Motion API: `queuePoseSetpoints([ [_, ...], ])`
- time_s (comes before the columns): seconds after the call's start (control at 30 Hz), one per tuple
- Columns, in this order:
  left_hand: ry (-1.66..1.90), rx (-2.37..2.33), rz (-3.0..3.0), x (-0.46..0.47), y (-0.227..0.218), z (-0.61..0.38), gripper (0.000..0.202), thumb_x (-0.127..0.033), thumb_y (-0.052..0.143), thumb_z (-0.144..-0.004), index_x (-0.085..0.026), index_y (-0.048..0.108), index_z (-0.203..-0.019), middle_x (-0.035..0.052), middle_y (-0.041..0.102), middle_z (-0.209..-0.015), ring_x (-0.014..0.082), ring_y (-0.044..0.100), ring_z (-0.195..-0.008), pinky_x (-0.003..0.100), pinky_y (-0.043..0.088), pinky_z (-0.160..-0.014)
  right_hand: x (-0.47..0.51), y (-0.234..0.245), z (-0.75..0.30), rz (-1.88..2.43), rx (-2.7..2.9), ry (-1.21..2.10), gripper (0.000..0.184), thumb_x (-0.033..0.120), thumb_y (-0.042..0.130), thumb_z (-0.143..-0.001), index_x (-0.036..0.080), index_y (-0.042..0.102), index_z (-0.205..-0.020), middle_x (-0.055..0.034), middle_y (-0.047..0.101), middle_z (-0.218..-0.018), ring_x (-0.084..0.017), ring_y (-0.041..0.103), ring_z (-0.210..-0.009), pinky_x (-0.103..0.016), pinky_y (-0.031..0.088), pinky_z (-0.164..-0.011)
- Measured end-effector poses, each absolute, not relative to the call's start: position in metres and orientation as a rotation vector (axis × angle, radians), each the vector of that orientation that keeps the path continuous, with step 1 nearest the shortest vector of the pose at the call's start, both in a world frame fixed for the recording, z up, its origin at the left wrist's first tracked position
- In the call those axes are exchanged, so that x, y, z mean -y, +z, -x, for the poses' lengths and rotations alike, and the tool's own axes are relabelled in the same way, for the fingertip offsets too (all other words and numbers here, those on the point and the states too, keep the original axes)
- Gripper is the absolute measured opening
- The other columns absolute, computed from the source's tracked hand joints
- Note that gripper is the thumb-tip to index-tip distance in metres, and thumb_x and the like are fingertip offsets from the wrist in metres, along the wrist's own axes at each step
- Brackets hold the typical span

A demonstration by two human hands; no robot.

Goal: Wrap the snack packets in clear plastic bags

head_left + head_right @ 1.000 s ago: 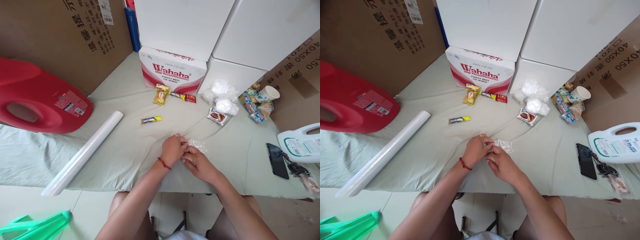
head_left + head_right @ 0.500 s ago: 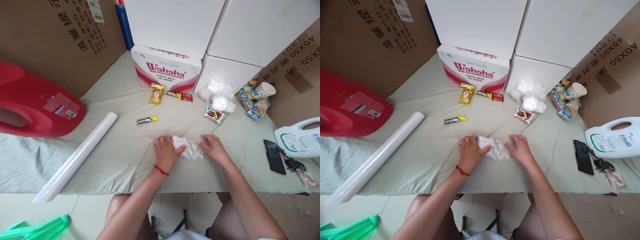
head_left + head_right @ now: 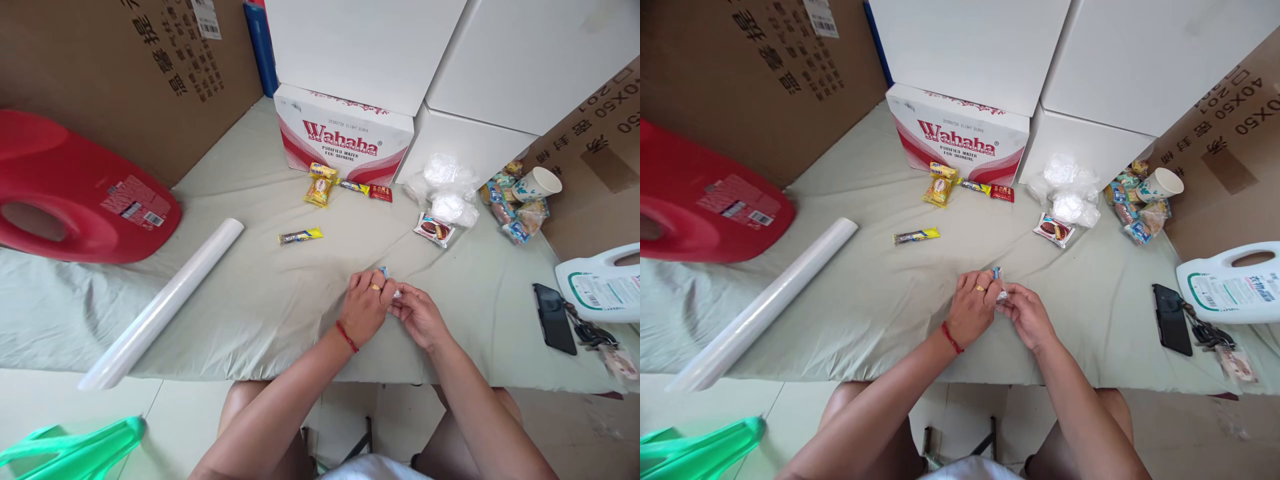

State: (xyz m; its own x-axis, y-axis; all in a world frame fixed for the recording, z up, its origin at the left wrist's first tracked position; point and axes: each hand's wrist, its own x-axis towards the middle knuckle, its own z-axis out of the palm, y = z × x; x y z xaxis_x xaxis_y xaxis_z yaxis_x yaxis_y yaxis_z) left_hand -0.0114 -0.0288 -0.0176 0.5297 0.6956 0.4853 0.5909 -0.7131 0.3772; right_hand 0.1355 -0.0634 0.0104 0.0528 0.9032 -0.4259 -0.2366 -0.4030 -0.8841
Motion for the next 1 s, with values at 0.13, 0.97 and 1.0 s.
queuePoseSetpoints([
  [0.13, 0.892, -0.809, -2.427, 0.034, -0.013, 0.011, 0.038, -0.011, 0.057, -0.071, -0.019, 0.053, -0.108, 0.0146, 0.061, -0.107, 0.0335, 0.054, -0.107, 0.048, 0.044, -0.09, 0.061, 0.007, -0.136, 1.321, 0.586, 1.571, 0.044, 0.065, 0.072, -0.08, 0.022, 0.07, -0.092, -0.005, 0.071, -0.085, -0.022, 0.065, -0.081, -0.036, 0.055, -0.075],
  [0.97, 0.884, -1.151, -1.439, 0.009, -0.001, 0.026, 0.009, -0.02, 0.053, -0.076, -0.023, 0.054, -0.083, 0.0008, 0.062, -0.085, 0.0164, 0.059, -0.079, 0.029, 0.048, -0.07, 0.095, 0.03, -0.324, 1.585, 0.489, 0.842, 0.037, 0.034, 0.091, -0.072, 0.022, 0.074, -0.103, -0.0041, 0.075, -0.1, -0.016, 0.07, -0.079, -0.033, 0.065, -0.074],
  [1.0, 0.857, -1.166, -1.453, 0.009, 0.0, 0.027, 0.006, -0.021, 0.053, -0.077, -0.023, 0.055, -0.082, 0.0007, 0.062, -0.085, 0.0162, 0.058, -0.077, 0.029, 0.048, -0.069, 0.089, 0.03, -0.342, 1.569, 0.414, 0.795, 0.029, 0.025, 0.09, -0.072, 0.02, 0.072, -0.095, -0.0049, 0.075, -0.097, -0.016, 0.07, -0.079, -0.033, 0.065, -0.075],
])
